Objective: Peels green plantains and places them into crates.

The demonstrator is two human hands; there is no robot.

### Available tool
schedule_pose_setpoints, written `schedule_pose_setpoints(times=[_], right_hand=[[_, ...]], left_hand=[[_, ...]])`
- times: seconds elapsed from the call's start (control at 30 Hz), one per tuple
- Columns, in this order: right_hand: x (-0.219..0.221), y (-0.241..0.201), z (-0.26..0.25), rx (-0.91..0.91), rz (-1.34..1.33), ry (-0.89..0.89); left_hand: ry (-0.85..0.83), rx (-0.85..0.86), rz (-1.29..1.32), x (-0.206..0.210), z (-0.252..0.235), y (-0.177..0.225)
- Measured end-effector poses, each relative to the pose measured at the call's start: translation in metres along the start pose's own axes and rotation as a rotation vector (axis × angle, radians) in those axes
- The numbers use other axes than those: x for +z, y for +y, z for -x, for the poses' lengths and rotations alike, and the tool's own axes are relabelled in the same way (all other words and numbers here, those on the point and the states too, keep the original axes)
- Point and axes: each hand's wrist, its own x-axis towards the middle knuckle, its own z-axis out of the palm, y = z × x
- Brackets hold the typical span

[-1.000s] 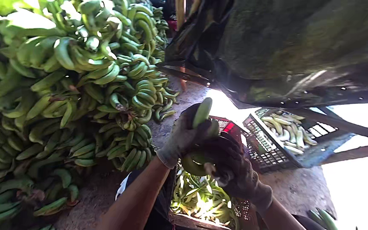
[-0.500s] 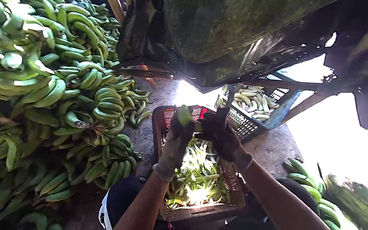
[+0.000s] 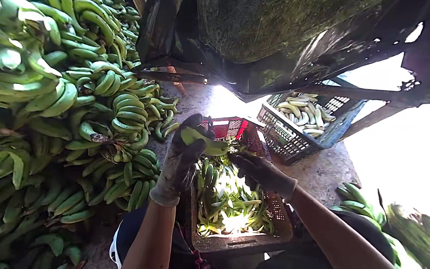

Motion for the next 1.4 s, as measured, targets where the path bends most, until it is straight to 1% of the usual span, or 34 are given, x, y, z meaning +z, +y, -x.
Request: schedule_pose_setpoints(times=[0.07,0.13,0.17,0.27,0.33,0.43,0.47,0.57,0.6,0.63,0.67,0.7,0.77,0.8,0.83,0.9,0.93,0.97,1.03,1.07,1.1,1.17,1.2,1.27,1.3,1.37,1.4], right_hand=[[0.003,-0.005,0.002,-0.243,0.041,0.118],[0.005,0.000,0.001,-0.449,0.205,0.219],[0.005,0.005,0.000,-0.520,0.289,0.242],[0.007,0.016,-0.006,-0.739,0.484,0.278],[0.007,0.017,-0.008,-0.826,0.554,0.313],[0.001,0.007,-0.012,-0.804,0.626,0.433],[-0.004,0.002,-0.017,-0.768,0.629,0.498],[-0.028,-0.009,-0.022,-0.600,0.572,0.631],[-0.035,-0.008,-0.021,-0.565,0.544,0.634],[-0.037,-0.008,-0.019,-0.567,0.522,0.616],[-0.035,-0.010,-0.016,-0.604,0.495,0.580],[-0.028,-0.010,-0.012,-0.644,0.477,0.518],[-0.010,-0.004,-0.006,-0.697,0.490,0.348],[-0.002,-0.001,-0.006,-0.714,0.514,0.282],[0.003,0.000,-0.007,-0.723,0.536,0.255],[-0.002,-0.006,-0.014,-0.740,0.553,0.305],[-0.010,-0.008,-0.019,-0.715,0.573,0.356],[-0.019,-0.011,-0.022,-0.683,0.580,0.412],[-0.033,-0.013,-0.025,-0.665,0.565,0.484],[-0.034,-0.014,-0.024,-0.677,0.544,0.496],[-0.031,-0.014,-0.021,-0.705,0.529,0.496],[-0.016,-0.009,-0.015,-0.789,0.578,0.466],[-0.007,-0.004,-0.013,-0.817,0.623,0.439],[0.007,0.003,-0.012,-0.865,0.666,0.441],[0.010,0.002,-0.013,-0.862,0.669,0.459],[0.002,-0.004,-0.014,-0.827,0.645,0.472],[-0.005,-0.008,-0.014,-0.797,0.608,0.466]], left_hand=[[0.028,-0.105,-0.053,-0.007,0.000,-0.001],[0.087,-0.170,-0.093,-0.007,-0.002,-0.009],[0.109,-0.185,-0.091,-0.005,-0.001,-0.015],[0.124,-0.164,-0.048,-0.002,0.005,-0.029],[0.152,-0.142,-0.040,0.002,0.007,-0.032],[0.161,-0.148,-0.070,0.014,0.016,-0.030],[0.162,-0.184,-0.058,0.021,0.017,-0.028],[0.040,-0.362,0.076,0.030,0.013,-0.021],[0.011,-0.400,0.125,0.029,0.012,-0.021],[0.005,-0.414,0.161,0.025,0.010,-0.021],[0.022,-0.393,0.172,0.018,0.008,-0.023],[0.087,-0.353,0.143,0.012,0.007,-0.025],[0.281,-0.250,0.002,0.002,0.005,-0.031],[0.325,-0.209,-0.064,0.000,0.006,-0.033],[0.323,-0.173,-0.100,-0.001,0.008,-0.034],[0.230,-0.155,-0.112,0.007,0.013,-0.031],[0.144,-0.193,-0.133,0.012,0.015,-0.027],[0.064,-0.269,-0.137,0.017,0.016,-0.022],[-0.008,-0.395,-0.091,0.025,0.016,-0.016],[0.005,-0.396,-0.074,0.025,0.016,-0.018],[0.049,-0.346,-0.072,0.021,0.014,-0.023],[0.185,-0.188,-0.077,0.010,0.009,-0.038],[0.297,-0.145,-0.050,0.008,0.004,-0.040],[0.418,-0.103,0.032,0.007,-0.004,-0.037],[0.424,-0.092,0.089,0.009,-0.006,-0.034],[0.348,-0.092,0.056,0.014,-0.001,-0.031],[0.301,-0.124,0.019,0.018,0.002,-0.029]])
